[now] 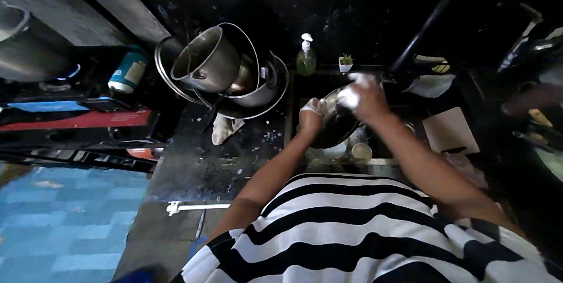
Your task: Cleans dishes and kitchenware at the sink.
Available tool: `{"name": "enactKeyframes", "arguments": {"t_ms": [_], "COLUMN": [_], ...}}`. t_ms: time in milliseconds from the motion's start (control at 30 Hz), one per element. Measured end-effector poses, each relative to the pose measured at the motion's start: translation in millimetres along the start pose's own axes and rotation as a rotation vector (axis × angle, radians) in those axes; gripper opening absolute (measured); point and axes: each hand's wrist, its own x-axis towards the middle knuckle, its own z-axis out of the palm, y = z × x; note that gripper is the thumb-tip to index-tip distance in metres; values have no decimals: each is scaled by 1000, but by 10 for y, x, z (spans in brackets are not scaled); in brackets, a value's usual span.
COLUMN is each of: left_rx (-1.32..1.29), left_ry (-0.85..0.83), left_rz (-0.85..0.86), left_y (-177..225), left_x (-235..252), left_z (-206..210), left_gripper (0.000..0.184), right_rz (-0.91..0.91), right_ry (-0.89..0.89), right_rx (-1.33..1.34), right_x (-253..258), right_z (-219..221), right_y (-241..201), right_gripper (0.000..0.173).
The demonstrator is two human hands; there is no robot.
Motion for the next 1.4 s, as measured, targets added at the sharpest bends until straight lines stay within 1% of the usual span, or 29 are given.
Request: {"name": "enactKeyframes", "arguments": {"t_ms": [33, 67, 100, 133, 167, 233, 267, 300, 367, 433, 467, 567, 633, 667, 700, 767, 800, 833, 867, 967, 1000, 1033, 1067, 1133, 1200, 1267, 1300, 1333, 1400], "left_rx": [9, 12, -3, -17, -32, -65, -86, -97, -106, -133, -138, -101, -110, -105, -105, -117, -110, -89, -68, -37, -29, -22, -22, -63, -108, -128, -130, -111, -45], "left_ry": [23, 54, 88, 113, 127, 144, 161, 168, 148, 116, 102, 92, 123, 141, 161, 206, 231, 245, 243, 190, 171, 164, 183, 276, 301, 196, 90, -30, -195], "left_rz": [15, 53, 99, 142, 165, 157, 146, 134, 109, 100, 106, 175, 231, 257, 268, 266, 278, 295, 315, 349, 339, 333, 340, 381, 411, 409, 403, 408, 428], "left_y": [19, 41, 59, 86, 113, 151, 172, 202, 238, 228, 240, 216, 156, 133, 101, 83, 100, 96, 87, 96, 92, 80, 69, 11, -89, -131, -117, -80, 5], "left_x": [-4, -22, -33, -47, -66, -139, -162, -169, -138, -114, -125, -180, -209, -222, -253, -302, -292, -285, -290, -290, -305, -327, -349, -375, -390, -341, -291, -251, -254], "left_z": [37, 62, 77, 70, 47, -11, -37, -69, -101, -57, -43, -12, 37, 44, 53, 56, 50, 48, 42, -5, -24, -46, -64, -64, -66, -152, -219, -283, -340], "left_gripper": [39, 37, 35, 33, 33, 34, 34, 34, 35, 34, 33, 24, 22, 21, 22, 25, 25, 25, 24, 21, 22, 23, 24, 25, 25, 27, 28, 26, 28], "right_rz": [-102, -205, -261, -247, -173, 125, 255, 311, 238, 11, -76, -216, -279, -249, -159, 130, 229, 254, 198, -180, -227, -190, -91, 155, 299, 301, 265, 187, -73], "right_ry": [40, 139, 240, 279, 278, 229, 266, 334, 453, 552, 533, 353, 363, 360, 339, 300, 299, 286, 278, 326, 302, 233, 193, 218, 200, 135, 76, 13, -30], "right_rx": [-6, 5, 33, 56, 81, 167, 211, 227, 197, 105, 82, 135, 150, 140, 147, 249, 287, 293, 272, 92, 78, 111, 191, 436, 533, 446, 367, 294, 143], "right_x": [-85, -144, -145, -108, -59, 12, 63, 101, 114, 68, 41, -120, -139, -95, -57, 32, 86, 81, 27, -58, -36, -9, 36, 152, 186, 187, 181, 152, 73], "right_z": [253, 466, 585, 596, 522, 268, 168, 94, -10, 7, 59, 437, 545, 518, 460, 275, 201, 172, 195, 394, 400, 344, 272, 142, 14, -126, -189, -207, -108], "right_y": [-81, -135, -137, -87, -5, 163, 230, 257, 142, -44, -129, -265, -197, -114, -23, 109, 135, 94, -5, -287, -257, -171, -31, 312, 497, 368, 196, -12, -347], "right_gripper": [38, 34, 28, 26, 26, 36, 38, 38, 37, 29, 24, 25, 23, 24, 27, 34, 38, 42, 45, 29, 29, 34, 39, 36, 34, 39, 42, 44, 33]}}
